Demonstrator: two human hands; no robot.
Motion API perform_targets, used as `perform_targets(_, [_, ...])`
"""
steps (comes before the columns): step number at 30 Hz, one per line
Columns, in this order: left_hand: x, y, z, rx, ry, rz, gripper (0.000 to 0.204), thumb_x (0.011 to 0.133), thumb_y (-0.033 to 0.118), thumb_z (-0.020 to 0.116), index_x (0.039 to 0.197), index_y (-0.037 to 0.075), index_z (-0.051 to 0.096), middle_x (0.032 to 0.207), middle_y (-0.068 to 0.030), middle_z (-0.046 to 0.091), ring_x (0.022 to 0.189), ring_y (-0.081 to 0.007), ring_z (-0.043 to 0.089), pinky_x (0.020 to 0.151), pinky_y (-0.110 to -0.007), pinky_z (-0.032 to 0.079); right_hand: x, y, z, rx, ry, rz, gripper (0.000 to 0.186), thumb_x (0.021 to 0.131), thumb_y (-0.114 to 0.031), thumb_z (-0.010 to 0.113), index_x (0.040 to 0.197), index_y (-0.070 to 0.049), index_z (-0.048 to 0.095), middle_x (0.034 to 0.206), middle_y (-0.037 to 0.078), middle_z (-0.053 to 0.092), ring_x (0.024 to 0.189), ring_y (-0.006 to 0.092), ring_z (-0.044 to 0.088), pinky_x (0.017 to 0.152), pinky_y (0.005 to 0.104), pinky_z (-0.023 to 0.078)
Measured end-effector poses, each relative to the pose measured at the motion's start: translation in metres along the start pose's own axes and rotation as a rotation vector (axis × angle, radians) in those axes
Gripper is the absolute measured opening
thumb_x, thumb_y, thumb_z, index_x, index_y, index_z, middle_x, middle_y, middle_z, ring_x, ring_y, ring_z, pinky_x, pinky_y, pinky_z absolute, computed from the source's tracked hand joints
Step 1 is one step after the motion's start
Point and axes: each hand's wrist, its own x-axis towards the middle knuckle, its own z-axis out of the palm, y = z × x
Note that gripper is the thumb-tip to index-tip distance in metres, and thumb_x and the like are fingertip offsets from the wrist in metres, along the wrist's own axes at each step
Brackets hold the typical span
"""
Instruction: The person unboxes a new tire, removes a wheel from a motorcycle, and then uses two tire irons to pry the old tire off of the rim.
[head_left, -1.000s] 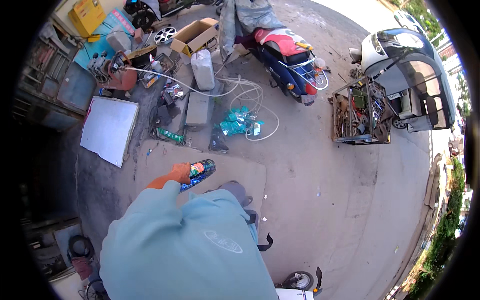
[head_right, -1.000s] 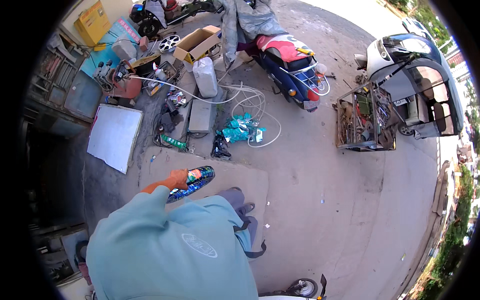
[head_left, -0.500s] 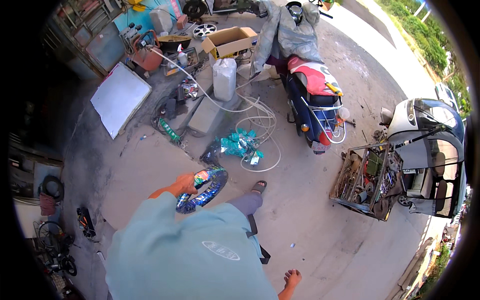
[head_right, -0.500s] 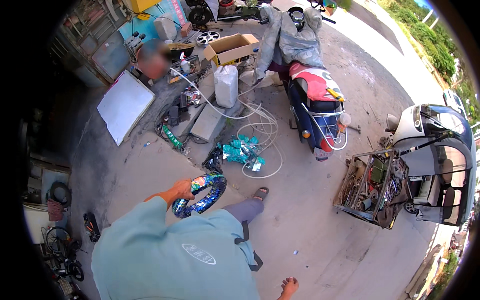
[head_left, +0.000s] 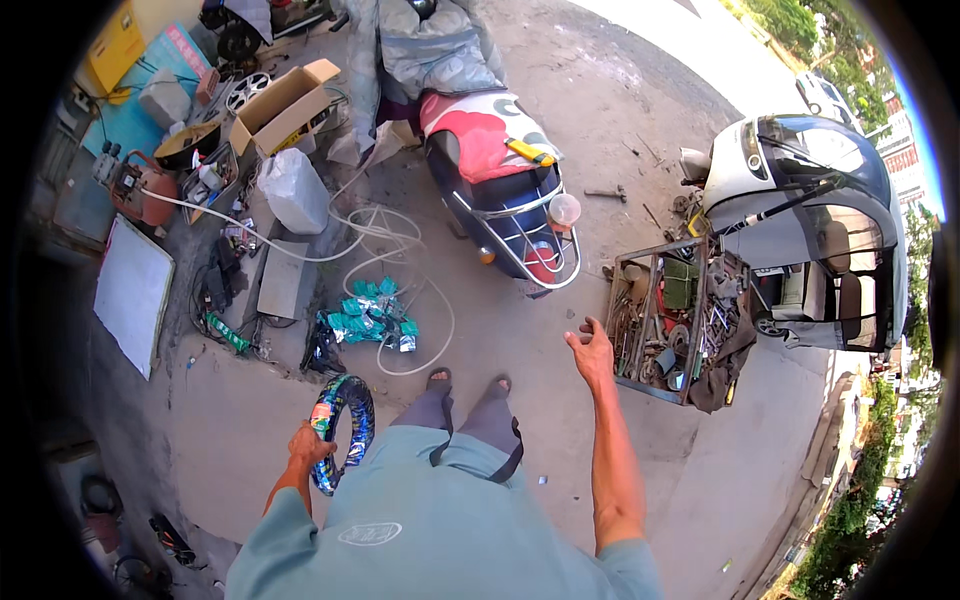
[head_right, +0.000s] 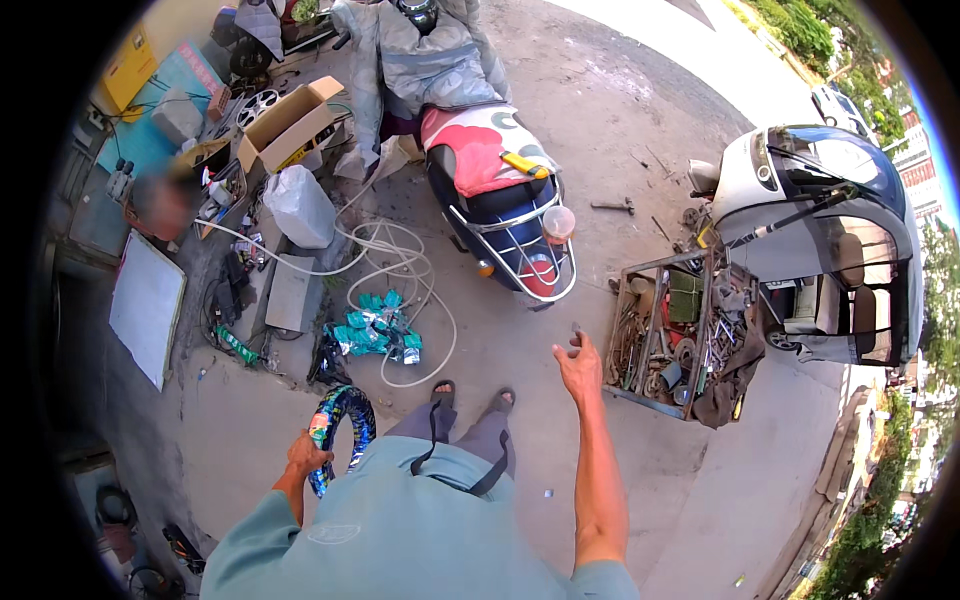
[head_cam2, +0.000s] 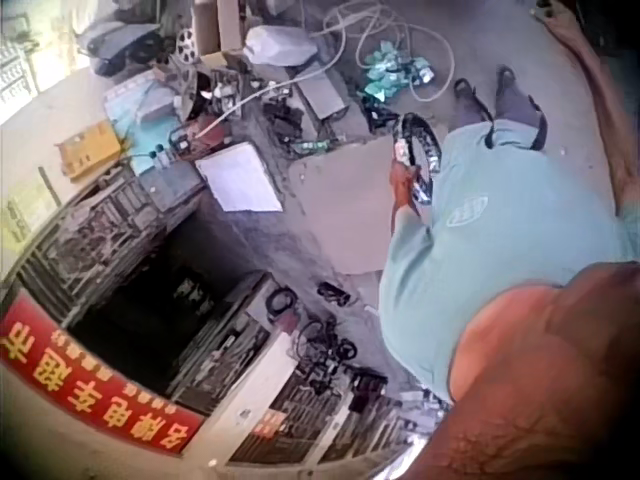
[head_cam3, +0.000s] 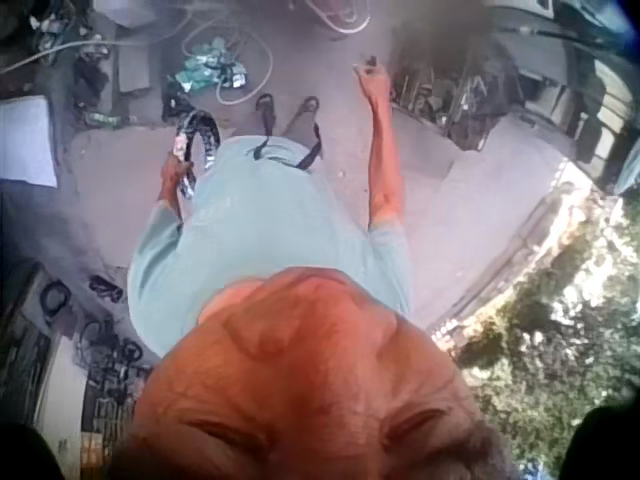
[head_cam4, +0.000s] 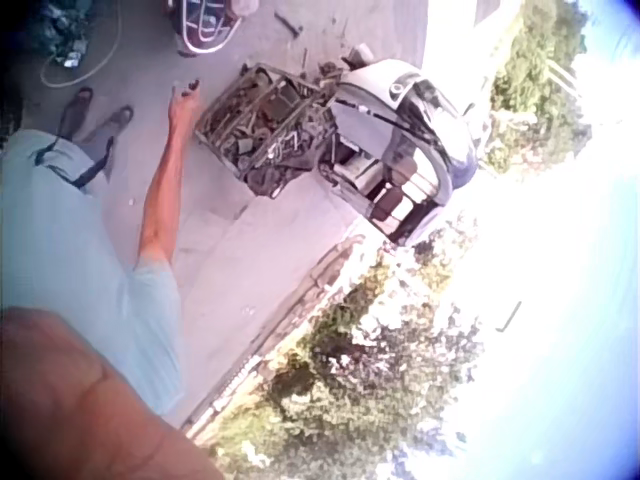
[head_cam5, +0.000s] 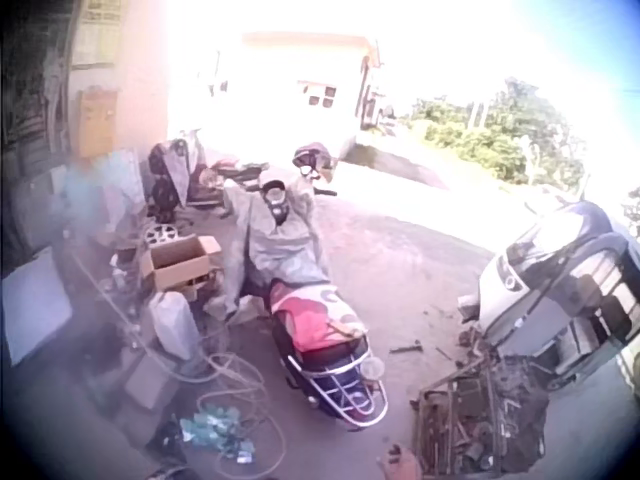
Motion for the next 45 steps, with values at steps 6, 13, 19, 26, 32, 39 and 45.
perform_targets(6, [-0.046, 0.034, 0.018, -0.162, 0.101, -0.164, 0.087, 0.06, 0.033, 0.089, 0.127, -0.005, 0.048, 0.113, -0.0272, 0.069, 0.109, -0.0446, 0.067, 0.096, -0.049, 0.054, 0.177, -0.068, 0.018, -0.166, 0.101, -0.35, 0.099, 0.076, -0.031, 0.087, 0.154, 0.001, 0.034, 0.151, 0.027, 0.045, 0.134, 0.0425, 0.052, 0.11, 0.0467, 0.046])
perform_targets(13, [-0.122, 0.081, 0.087, -0.542, 0.243, -0.429, 0.085, 0.059, 0.031, 0.09, 0.126, -0.004, 0.051, 0.108, -0.0254, 0.07, 0.104, -0.0432, 0.068, 0.093, -0.049, 0.054, 0.293, -0.057, 0.028, -0.258, -0.109, -0.517, 0.102, 0.073, -0.034, 0.088, 0.153, 0.001, 0.035, 0.142, 0.026, 0.051, 0.127, 0.0451, 0.056, 0.103, 0.0474, 0.05])
perform_targets(19, [-0.152, 0.107, 0.14, -0.992, 0.048, -0.611, 0.055, 0.064, 0.015, 0.086, 0.11, -0.001, 0.061, 0.096, -0.0141, 0.071, 0.082, -0.0271, 0.071, 0.073, -0.039, 0.058, 0.285, -0.039, 0.04, -0.245, 0.06, -0.479, 0.092, 0.076, -0.059, 0.083, 0.137, -0.001, 0.047, 0.122, 0.024, 0.063, 0.109, 0.0449, 0.065, 0.088, 0.0494, 0.054])
perform_targets(26, [-0.157, 0.147, 0.094, -0.798, -0.226, -0.617, 0.055, 0.062, 0.027, 0.088, 0.105, -0.002, 0.068, 0.086, -0.011, 0.074, 0.074, -0.0224, 0.073, 0.072, -0.037, 0.059, 0.289, -0.044, 0.054, -0.221, 0.008, -0.313, 0.102, 0.074, -0.049, 0.086, 0.149, -0.005, 0.033, 0.138, 0.028, 0.057, 0.125, 0.0445, 0.059, 0.103, 0.0503, 0.048])
perform_targets(32, [-0.128, 0.155, 0.076, -0.497, -0.215, -0.659, 0.089, 0.062, 0.039, 0.089, 0.131, -0.001, 0.051, 0.119, -0.0205, 0.07, 0.111, -0.0343, 0.069, 0.097, -0.045, 0.054, 0.241, -0.076, 0.032, 0.016, -0.046, -0.533, 0.094, 0.067, -0.022, 0.092, 0.144, -0.008, 0.039, 0.129, 0.021, 0.061, 0.117, 0.0383, 0.063, 0.101, 0.0464, 0.05])
perform_targets(39, [-0.118, 0.159, 0.099, -0.628, -0.076, -0.698, 0.096, 0.061, 0.041, 0.09, 0.134, -0.003, 0.047, 0.122, -0.0227, 0.067, 0.117, -0.0388, 0.066, 0.1, -0.047, 0.053, 0.168, -0.213, 0.166, -0.116, -0.686, -0.539, 0.096, 0.064, -0.028, 0.09, 0.14, 0.002, 0.041, 0.122, 0.024, 0.067, 0.112, 0.0372, 0.068, 0.099, 0.0428, 0.053])
perform_targets(45, [-0.138, 0.162, 0.12, -0.791, 0.005, -0.83, 0.113, 0.059, 0.044, 0.09, 0.144, -0.009, 0.038, 0.128, -0.0268, 0.065, 0.119, -0.04, 0.065, 0.102, -0.045, 0.052, 0.154, -0.446, 0.343, -0.193, -0.734, -0.727, 0.093, 0.062, -0.032, 0.088, 0.133, 0.009, 0.046, 0.115, 0.027, 0.07, 0.112, 0.0394, 0.069, 0.097, 0.0421, 0.053])
